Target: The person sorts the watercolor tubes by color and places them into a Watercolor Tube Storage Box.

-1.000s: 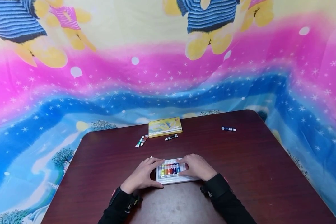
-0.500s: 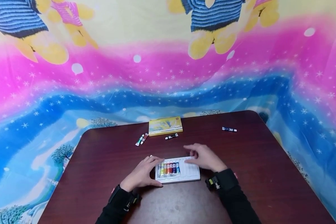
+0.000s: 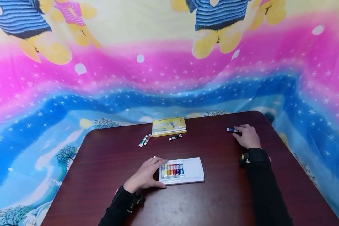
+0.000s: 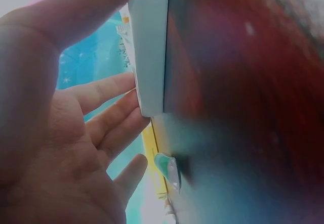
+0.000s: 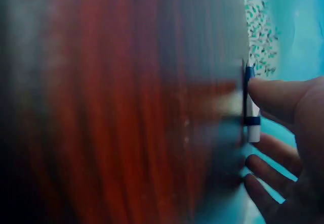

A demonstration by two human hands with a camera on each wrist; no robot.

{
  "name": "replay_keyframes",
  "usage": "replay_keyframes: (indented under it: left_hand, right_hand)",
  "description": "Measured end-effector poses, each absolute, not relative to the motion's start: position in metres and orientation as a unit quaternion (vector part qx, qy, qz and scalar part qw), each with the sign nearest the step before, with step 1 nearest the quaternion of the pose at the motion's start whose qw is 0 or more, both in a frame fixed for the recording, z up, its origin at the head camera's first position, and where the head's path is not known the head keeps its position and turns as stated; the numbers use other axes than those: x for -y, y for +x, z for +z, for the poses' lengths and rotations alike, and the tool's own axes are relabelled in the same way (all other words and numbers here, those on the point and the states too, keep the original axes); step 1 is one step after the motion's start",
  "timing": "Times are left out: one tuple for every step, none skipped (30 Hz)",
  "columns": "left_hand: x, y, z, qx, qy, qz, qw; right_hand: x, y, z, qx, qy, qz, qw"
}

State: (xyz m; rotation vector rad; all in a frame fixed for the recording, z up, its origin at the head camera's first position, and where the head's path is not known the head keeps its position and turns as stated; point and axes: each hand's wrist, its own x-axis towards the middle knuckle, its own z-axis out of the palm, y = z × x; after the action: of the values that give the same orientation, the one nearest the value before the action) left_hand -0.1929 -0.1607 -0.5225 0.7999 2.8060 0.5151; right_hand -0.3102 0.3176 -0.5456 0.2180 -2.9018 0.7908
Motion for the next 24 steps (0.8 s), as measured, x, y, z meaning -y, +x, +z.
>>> replay_keyframes:
  left_hand:
    - [0.161, -0.193, -0.523, -0.943, 0.269, 0.174, 0.090]
    - [0.161, -0.193, -0.523, -0.943, 0.269, 0.175, 0.090]
    - [0.161, -0.193, -0.524, -0.942, 0.270, 0.175, 0.090]
    - [0.161, -0.193, -0.523, -0.942, 0.270, 0.176, 0.090]
    - [0.161, -0.193, -0.524, -0.942, 0.269, 0.176, 0.090]
    - [0.161, -0.192, -0.523, -0.943, 0.269, 0.177, 0.089]
    - [0.162, -0.192, -0.523, -0.943, 0.269, 0.176, 0.088]
    - [0.162, -0.193, -0.523, -0.943, 0.271, 0.175, 0.087]
    - [0.161, -0.193, -0.523, -0.943, 0.272, 0.174, 0.086]
    - [0.161, -0.193, -0.523, -0.942, 0.274, 0.173, 0.085]
    - [0.161, -0.194, -0.523, -0.942, 0.275, 0.173, 0.085]
    - [0.160, -0.194, -0.523, -0.942, 0.276, 0.172, 0.084]
    - [0.160, -0.195, -0.523, -0.942, 0.276, 0.171, 0.085]
    - [0.160, -0.195, -0.523, -0.942, 0.276, 0.170, 0.084]
    - [0.160, -0.195, -0.523, -0.943, 0.275, 0.169, 0.084]
    - [0.160, -0.195, -0.523, -0.943, 0.274, 0.168, 0.085]
    - [0.160, -0.195, -0.522, -0.944, 0.273, 0.167, 0.085]
    - [0.160, -0.194, -0.522, -0.944, 0.272, 0.165, 0.085]
    - [0.160, -0.194, -0.522, -0.945, 0.271, 0.165, 0.086]
    - [0.160, -0.193, -0.521, -0.945, 0.270, 0.164, 0.087]
    - [0.160, -0.193, -0.521, -0.945, 0.269, 0.163, 0.088]
    - [0.160, -0.192, -0.521, -0.946, 0.268, 0.162, 0.088]
    - [0.160, -0.192, -0.521, -0.946, 0.268, 0.161, 0.087]
    - [0.160, -0.192, -0.521, -0.946, 0.268, 0.159, 0.087]
  right_hand:
    - [-0.321, -0.311, -0.547, 0.960, 0.071, 0.264, 0.064]
    - [-0.323, -0.312, -0.548, 0.959, 0.071, 0.266, 0.067]
    - [-0.324, -0.313, -0.547, 0.958, 0.072, 0.268, 0.072]
    - [-0.324, -0.315, -0.546, 0.957, 0.071, 0.272, 0.070]
    - [-0.324, -0.316, -0.545, 0.957, 0.070, 0.274, 0.066]
    - [-0.324, -0.317, -0.543, 0.957, 0.069, 0.275, 0.060]
    - [-0.323, -0.318, -0.542, 0.958, 0.069, 0.275, 0.052]
    - [-0.323, -0.319, -0.541, 0.959, 0.067, 0.273, 0.042]
    - [-0.322, -0.319, -0.540, 0.959, 0.065, 0.274, 0.035]
    - [-0.321, -0.319, -0.540, 0.958, 0.062, 0.277, 0.030]
    - [-0.318, -0.317, -0.539, 0.957, 0.061, 0.281, 0.034]
    - [-0.315, -0.316, -0.538, 0.954, 0.061, 0.289, 0.043]
    - [-0.311, -0.313, -0.536, 0.950, 0.064, 0.302, 0.053]
    - [-0.306, -0.311, -0.534, 0.943, 0.069, 0.318, 0.066]
    - [-0.300, -0.308, -0.531, 0.937, 0.077, 0.332, 0.078]
    - [-0.293, -0.305, -0.529, 0.930, 0.086, 0.347, 0.089]
    - [-0.286, -0.301, -0.526, 0.922, 0.096, 0.363, 0.095]
    - [-0.278, -0.297, -0.524, 0.915, 0.103, 0.378, 0.101]
    - [-0.271, -0.293, -0.522, 0.908, 0.112, 0.390, 0.105]
    - [-0.265, -0.289, -0.519, 0.901, 0.119, 0.403, 0.107]
    - [-0.258, -0.285, -0.518, 0.896, 0.125, 0.413, 0.106]
    - [-0.253, -0.280, -0.515, 0.888, 0.131, 0.427, 0.105]
    - [-0.247, -0.276, -0.513, 0.881, 0.136, 0.441, 0.105]
    - [-0.243, -0.271, -0.511, 0.874, 0.142, 0.453, 0.104]
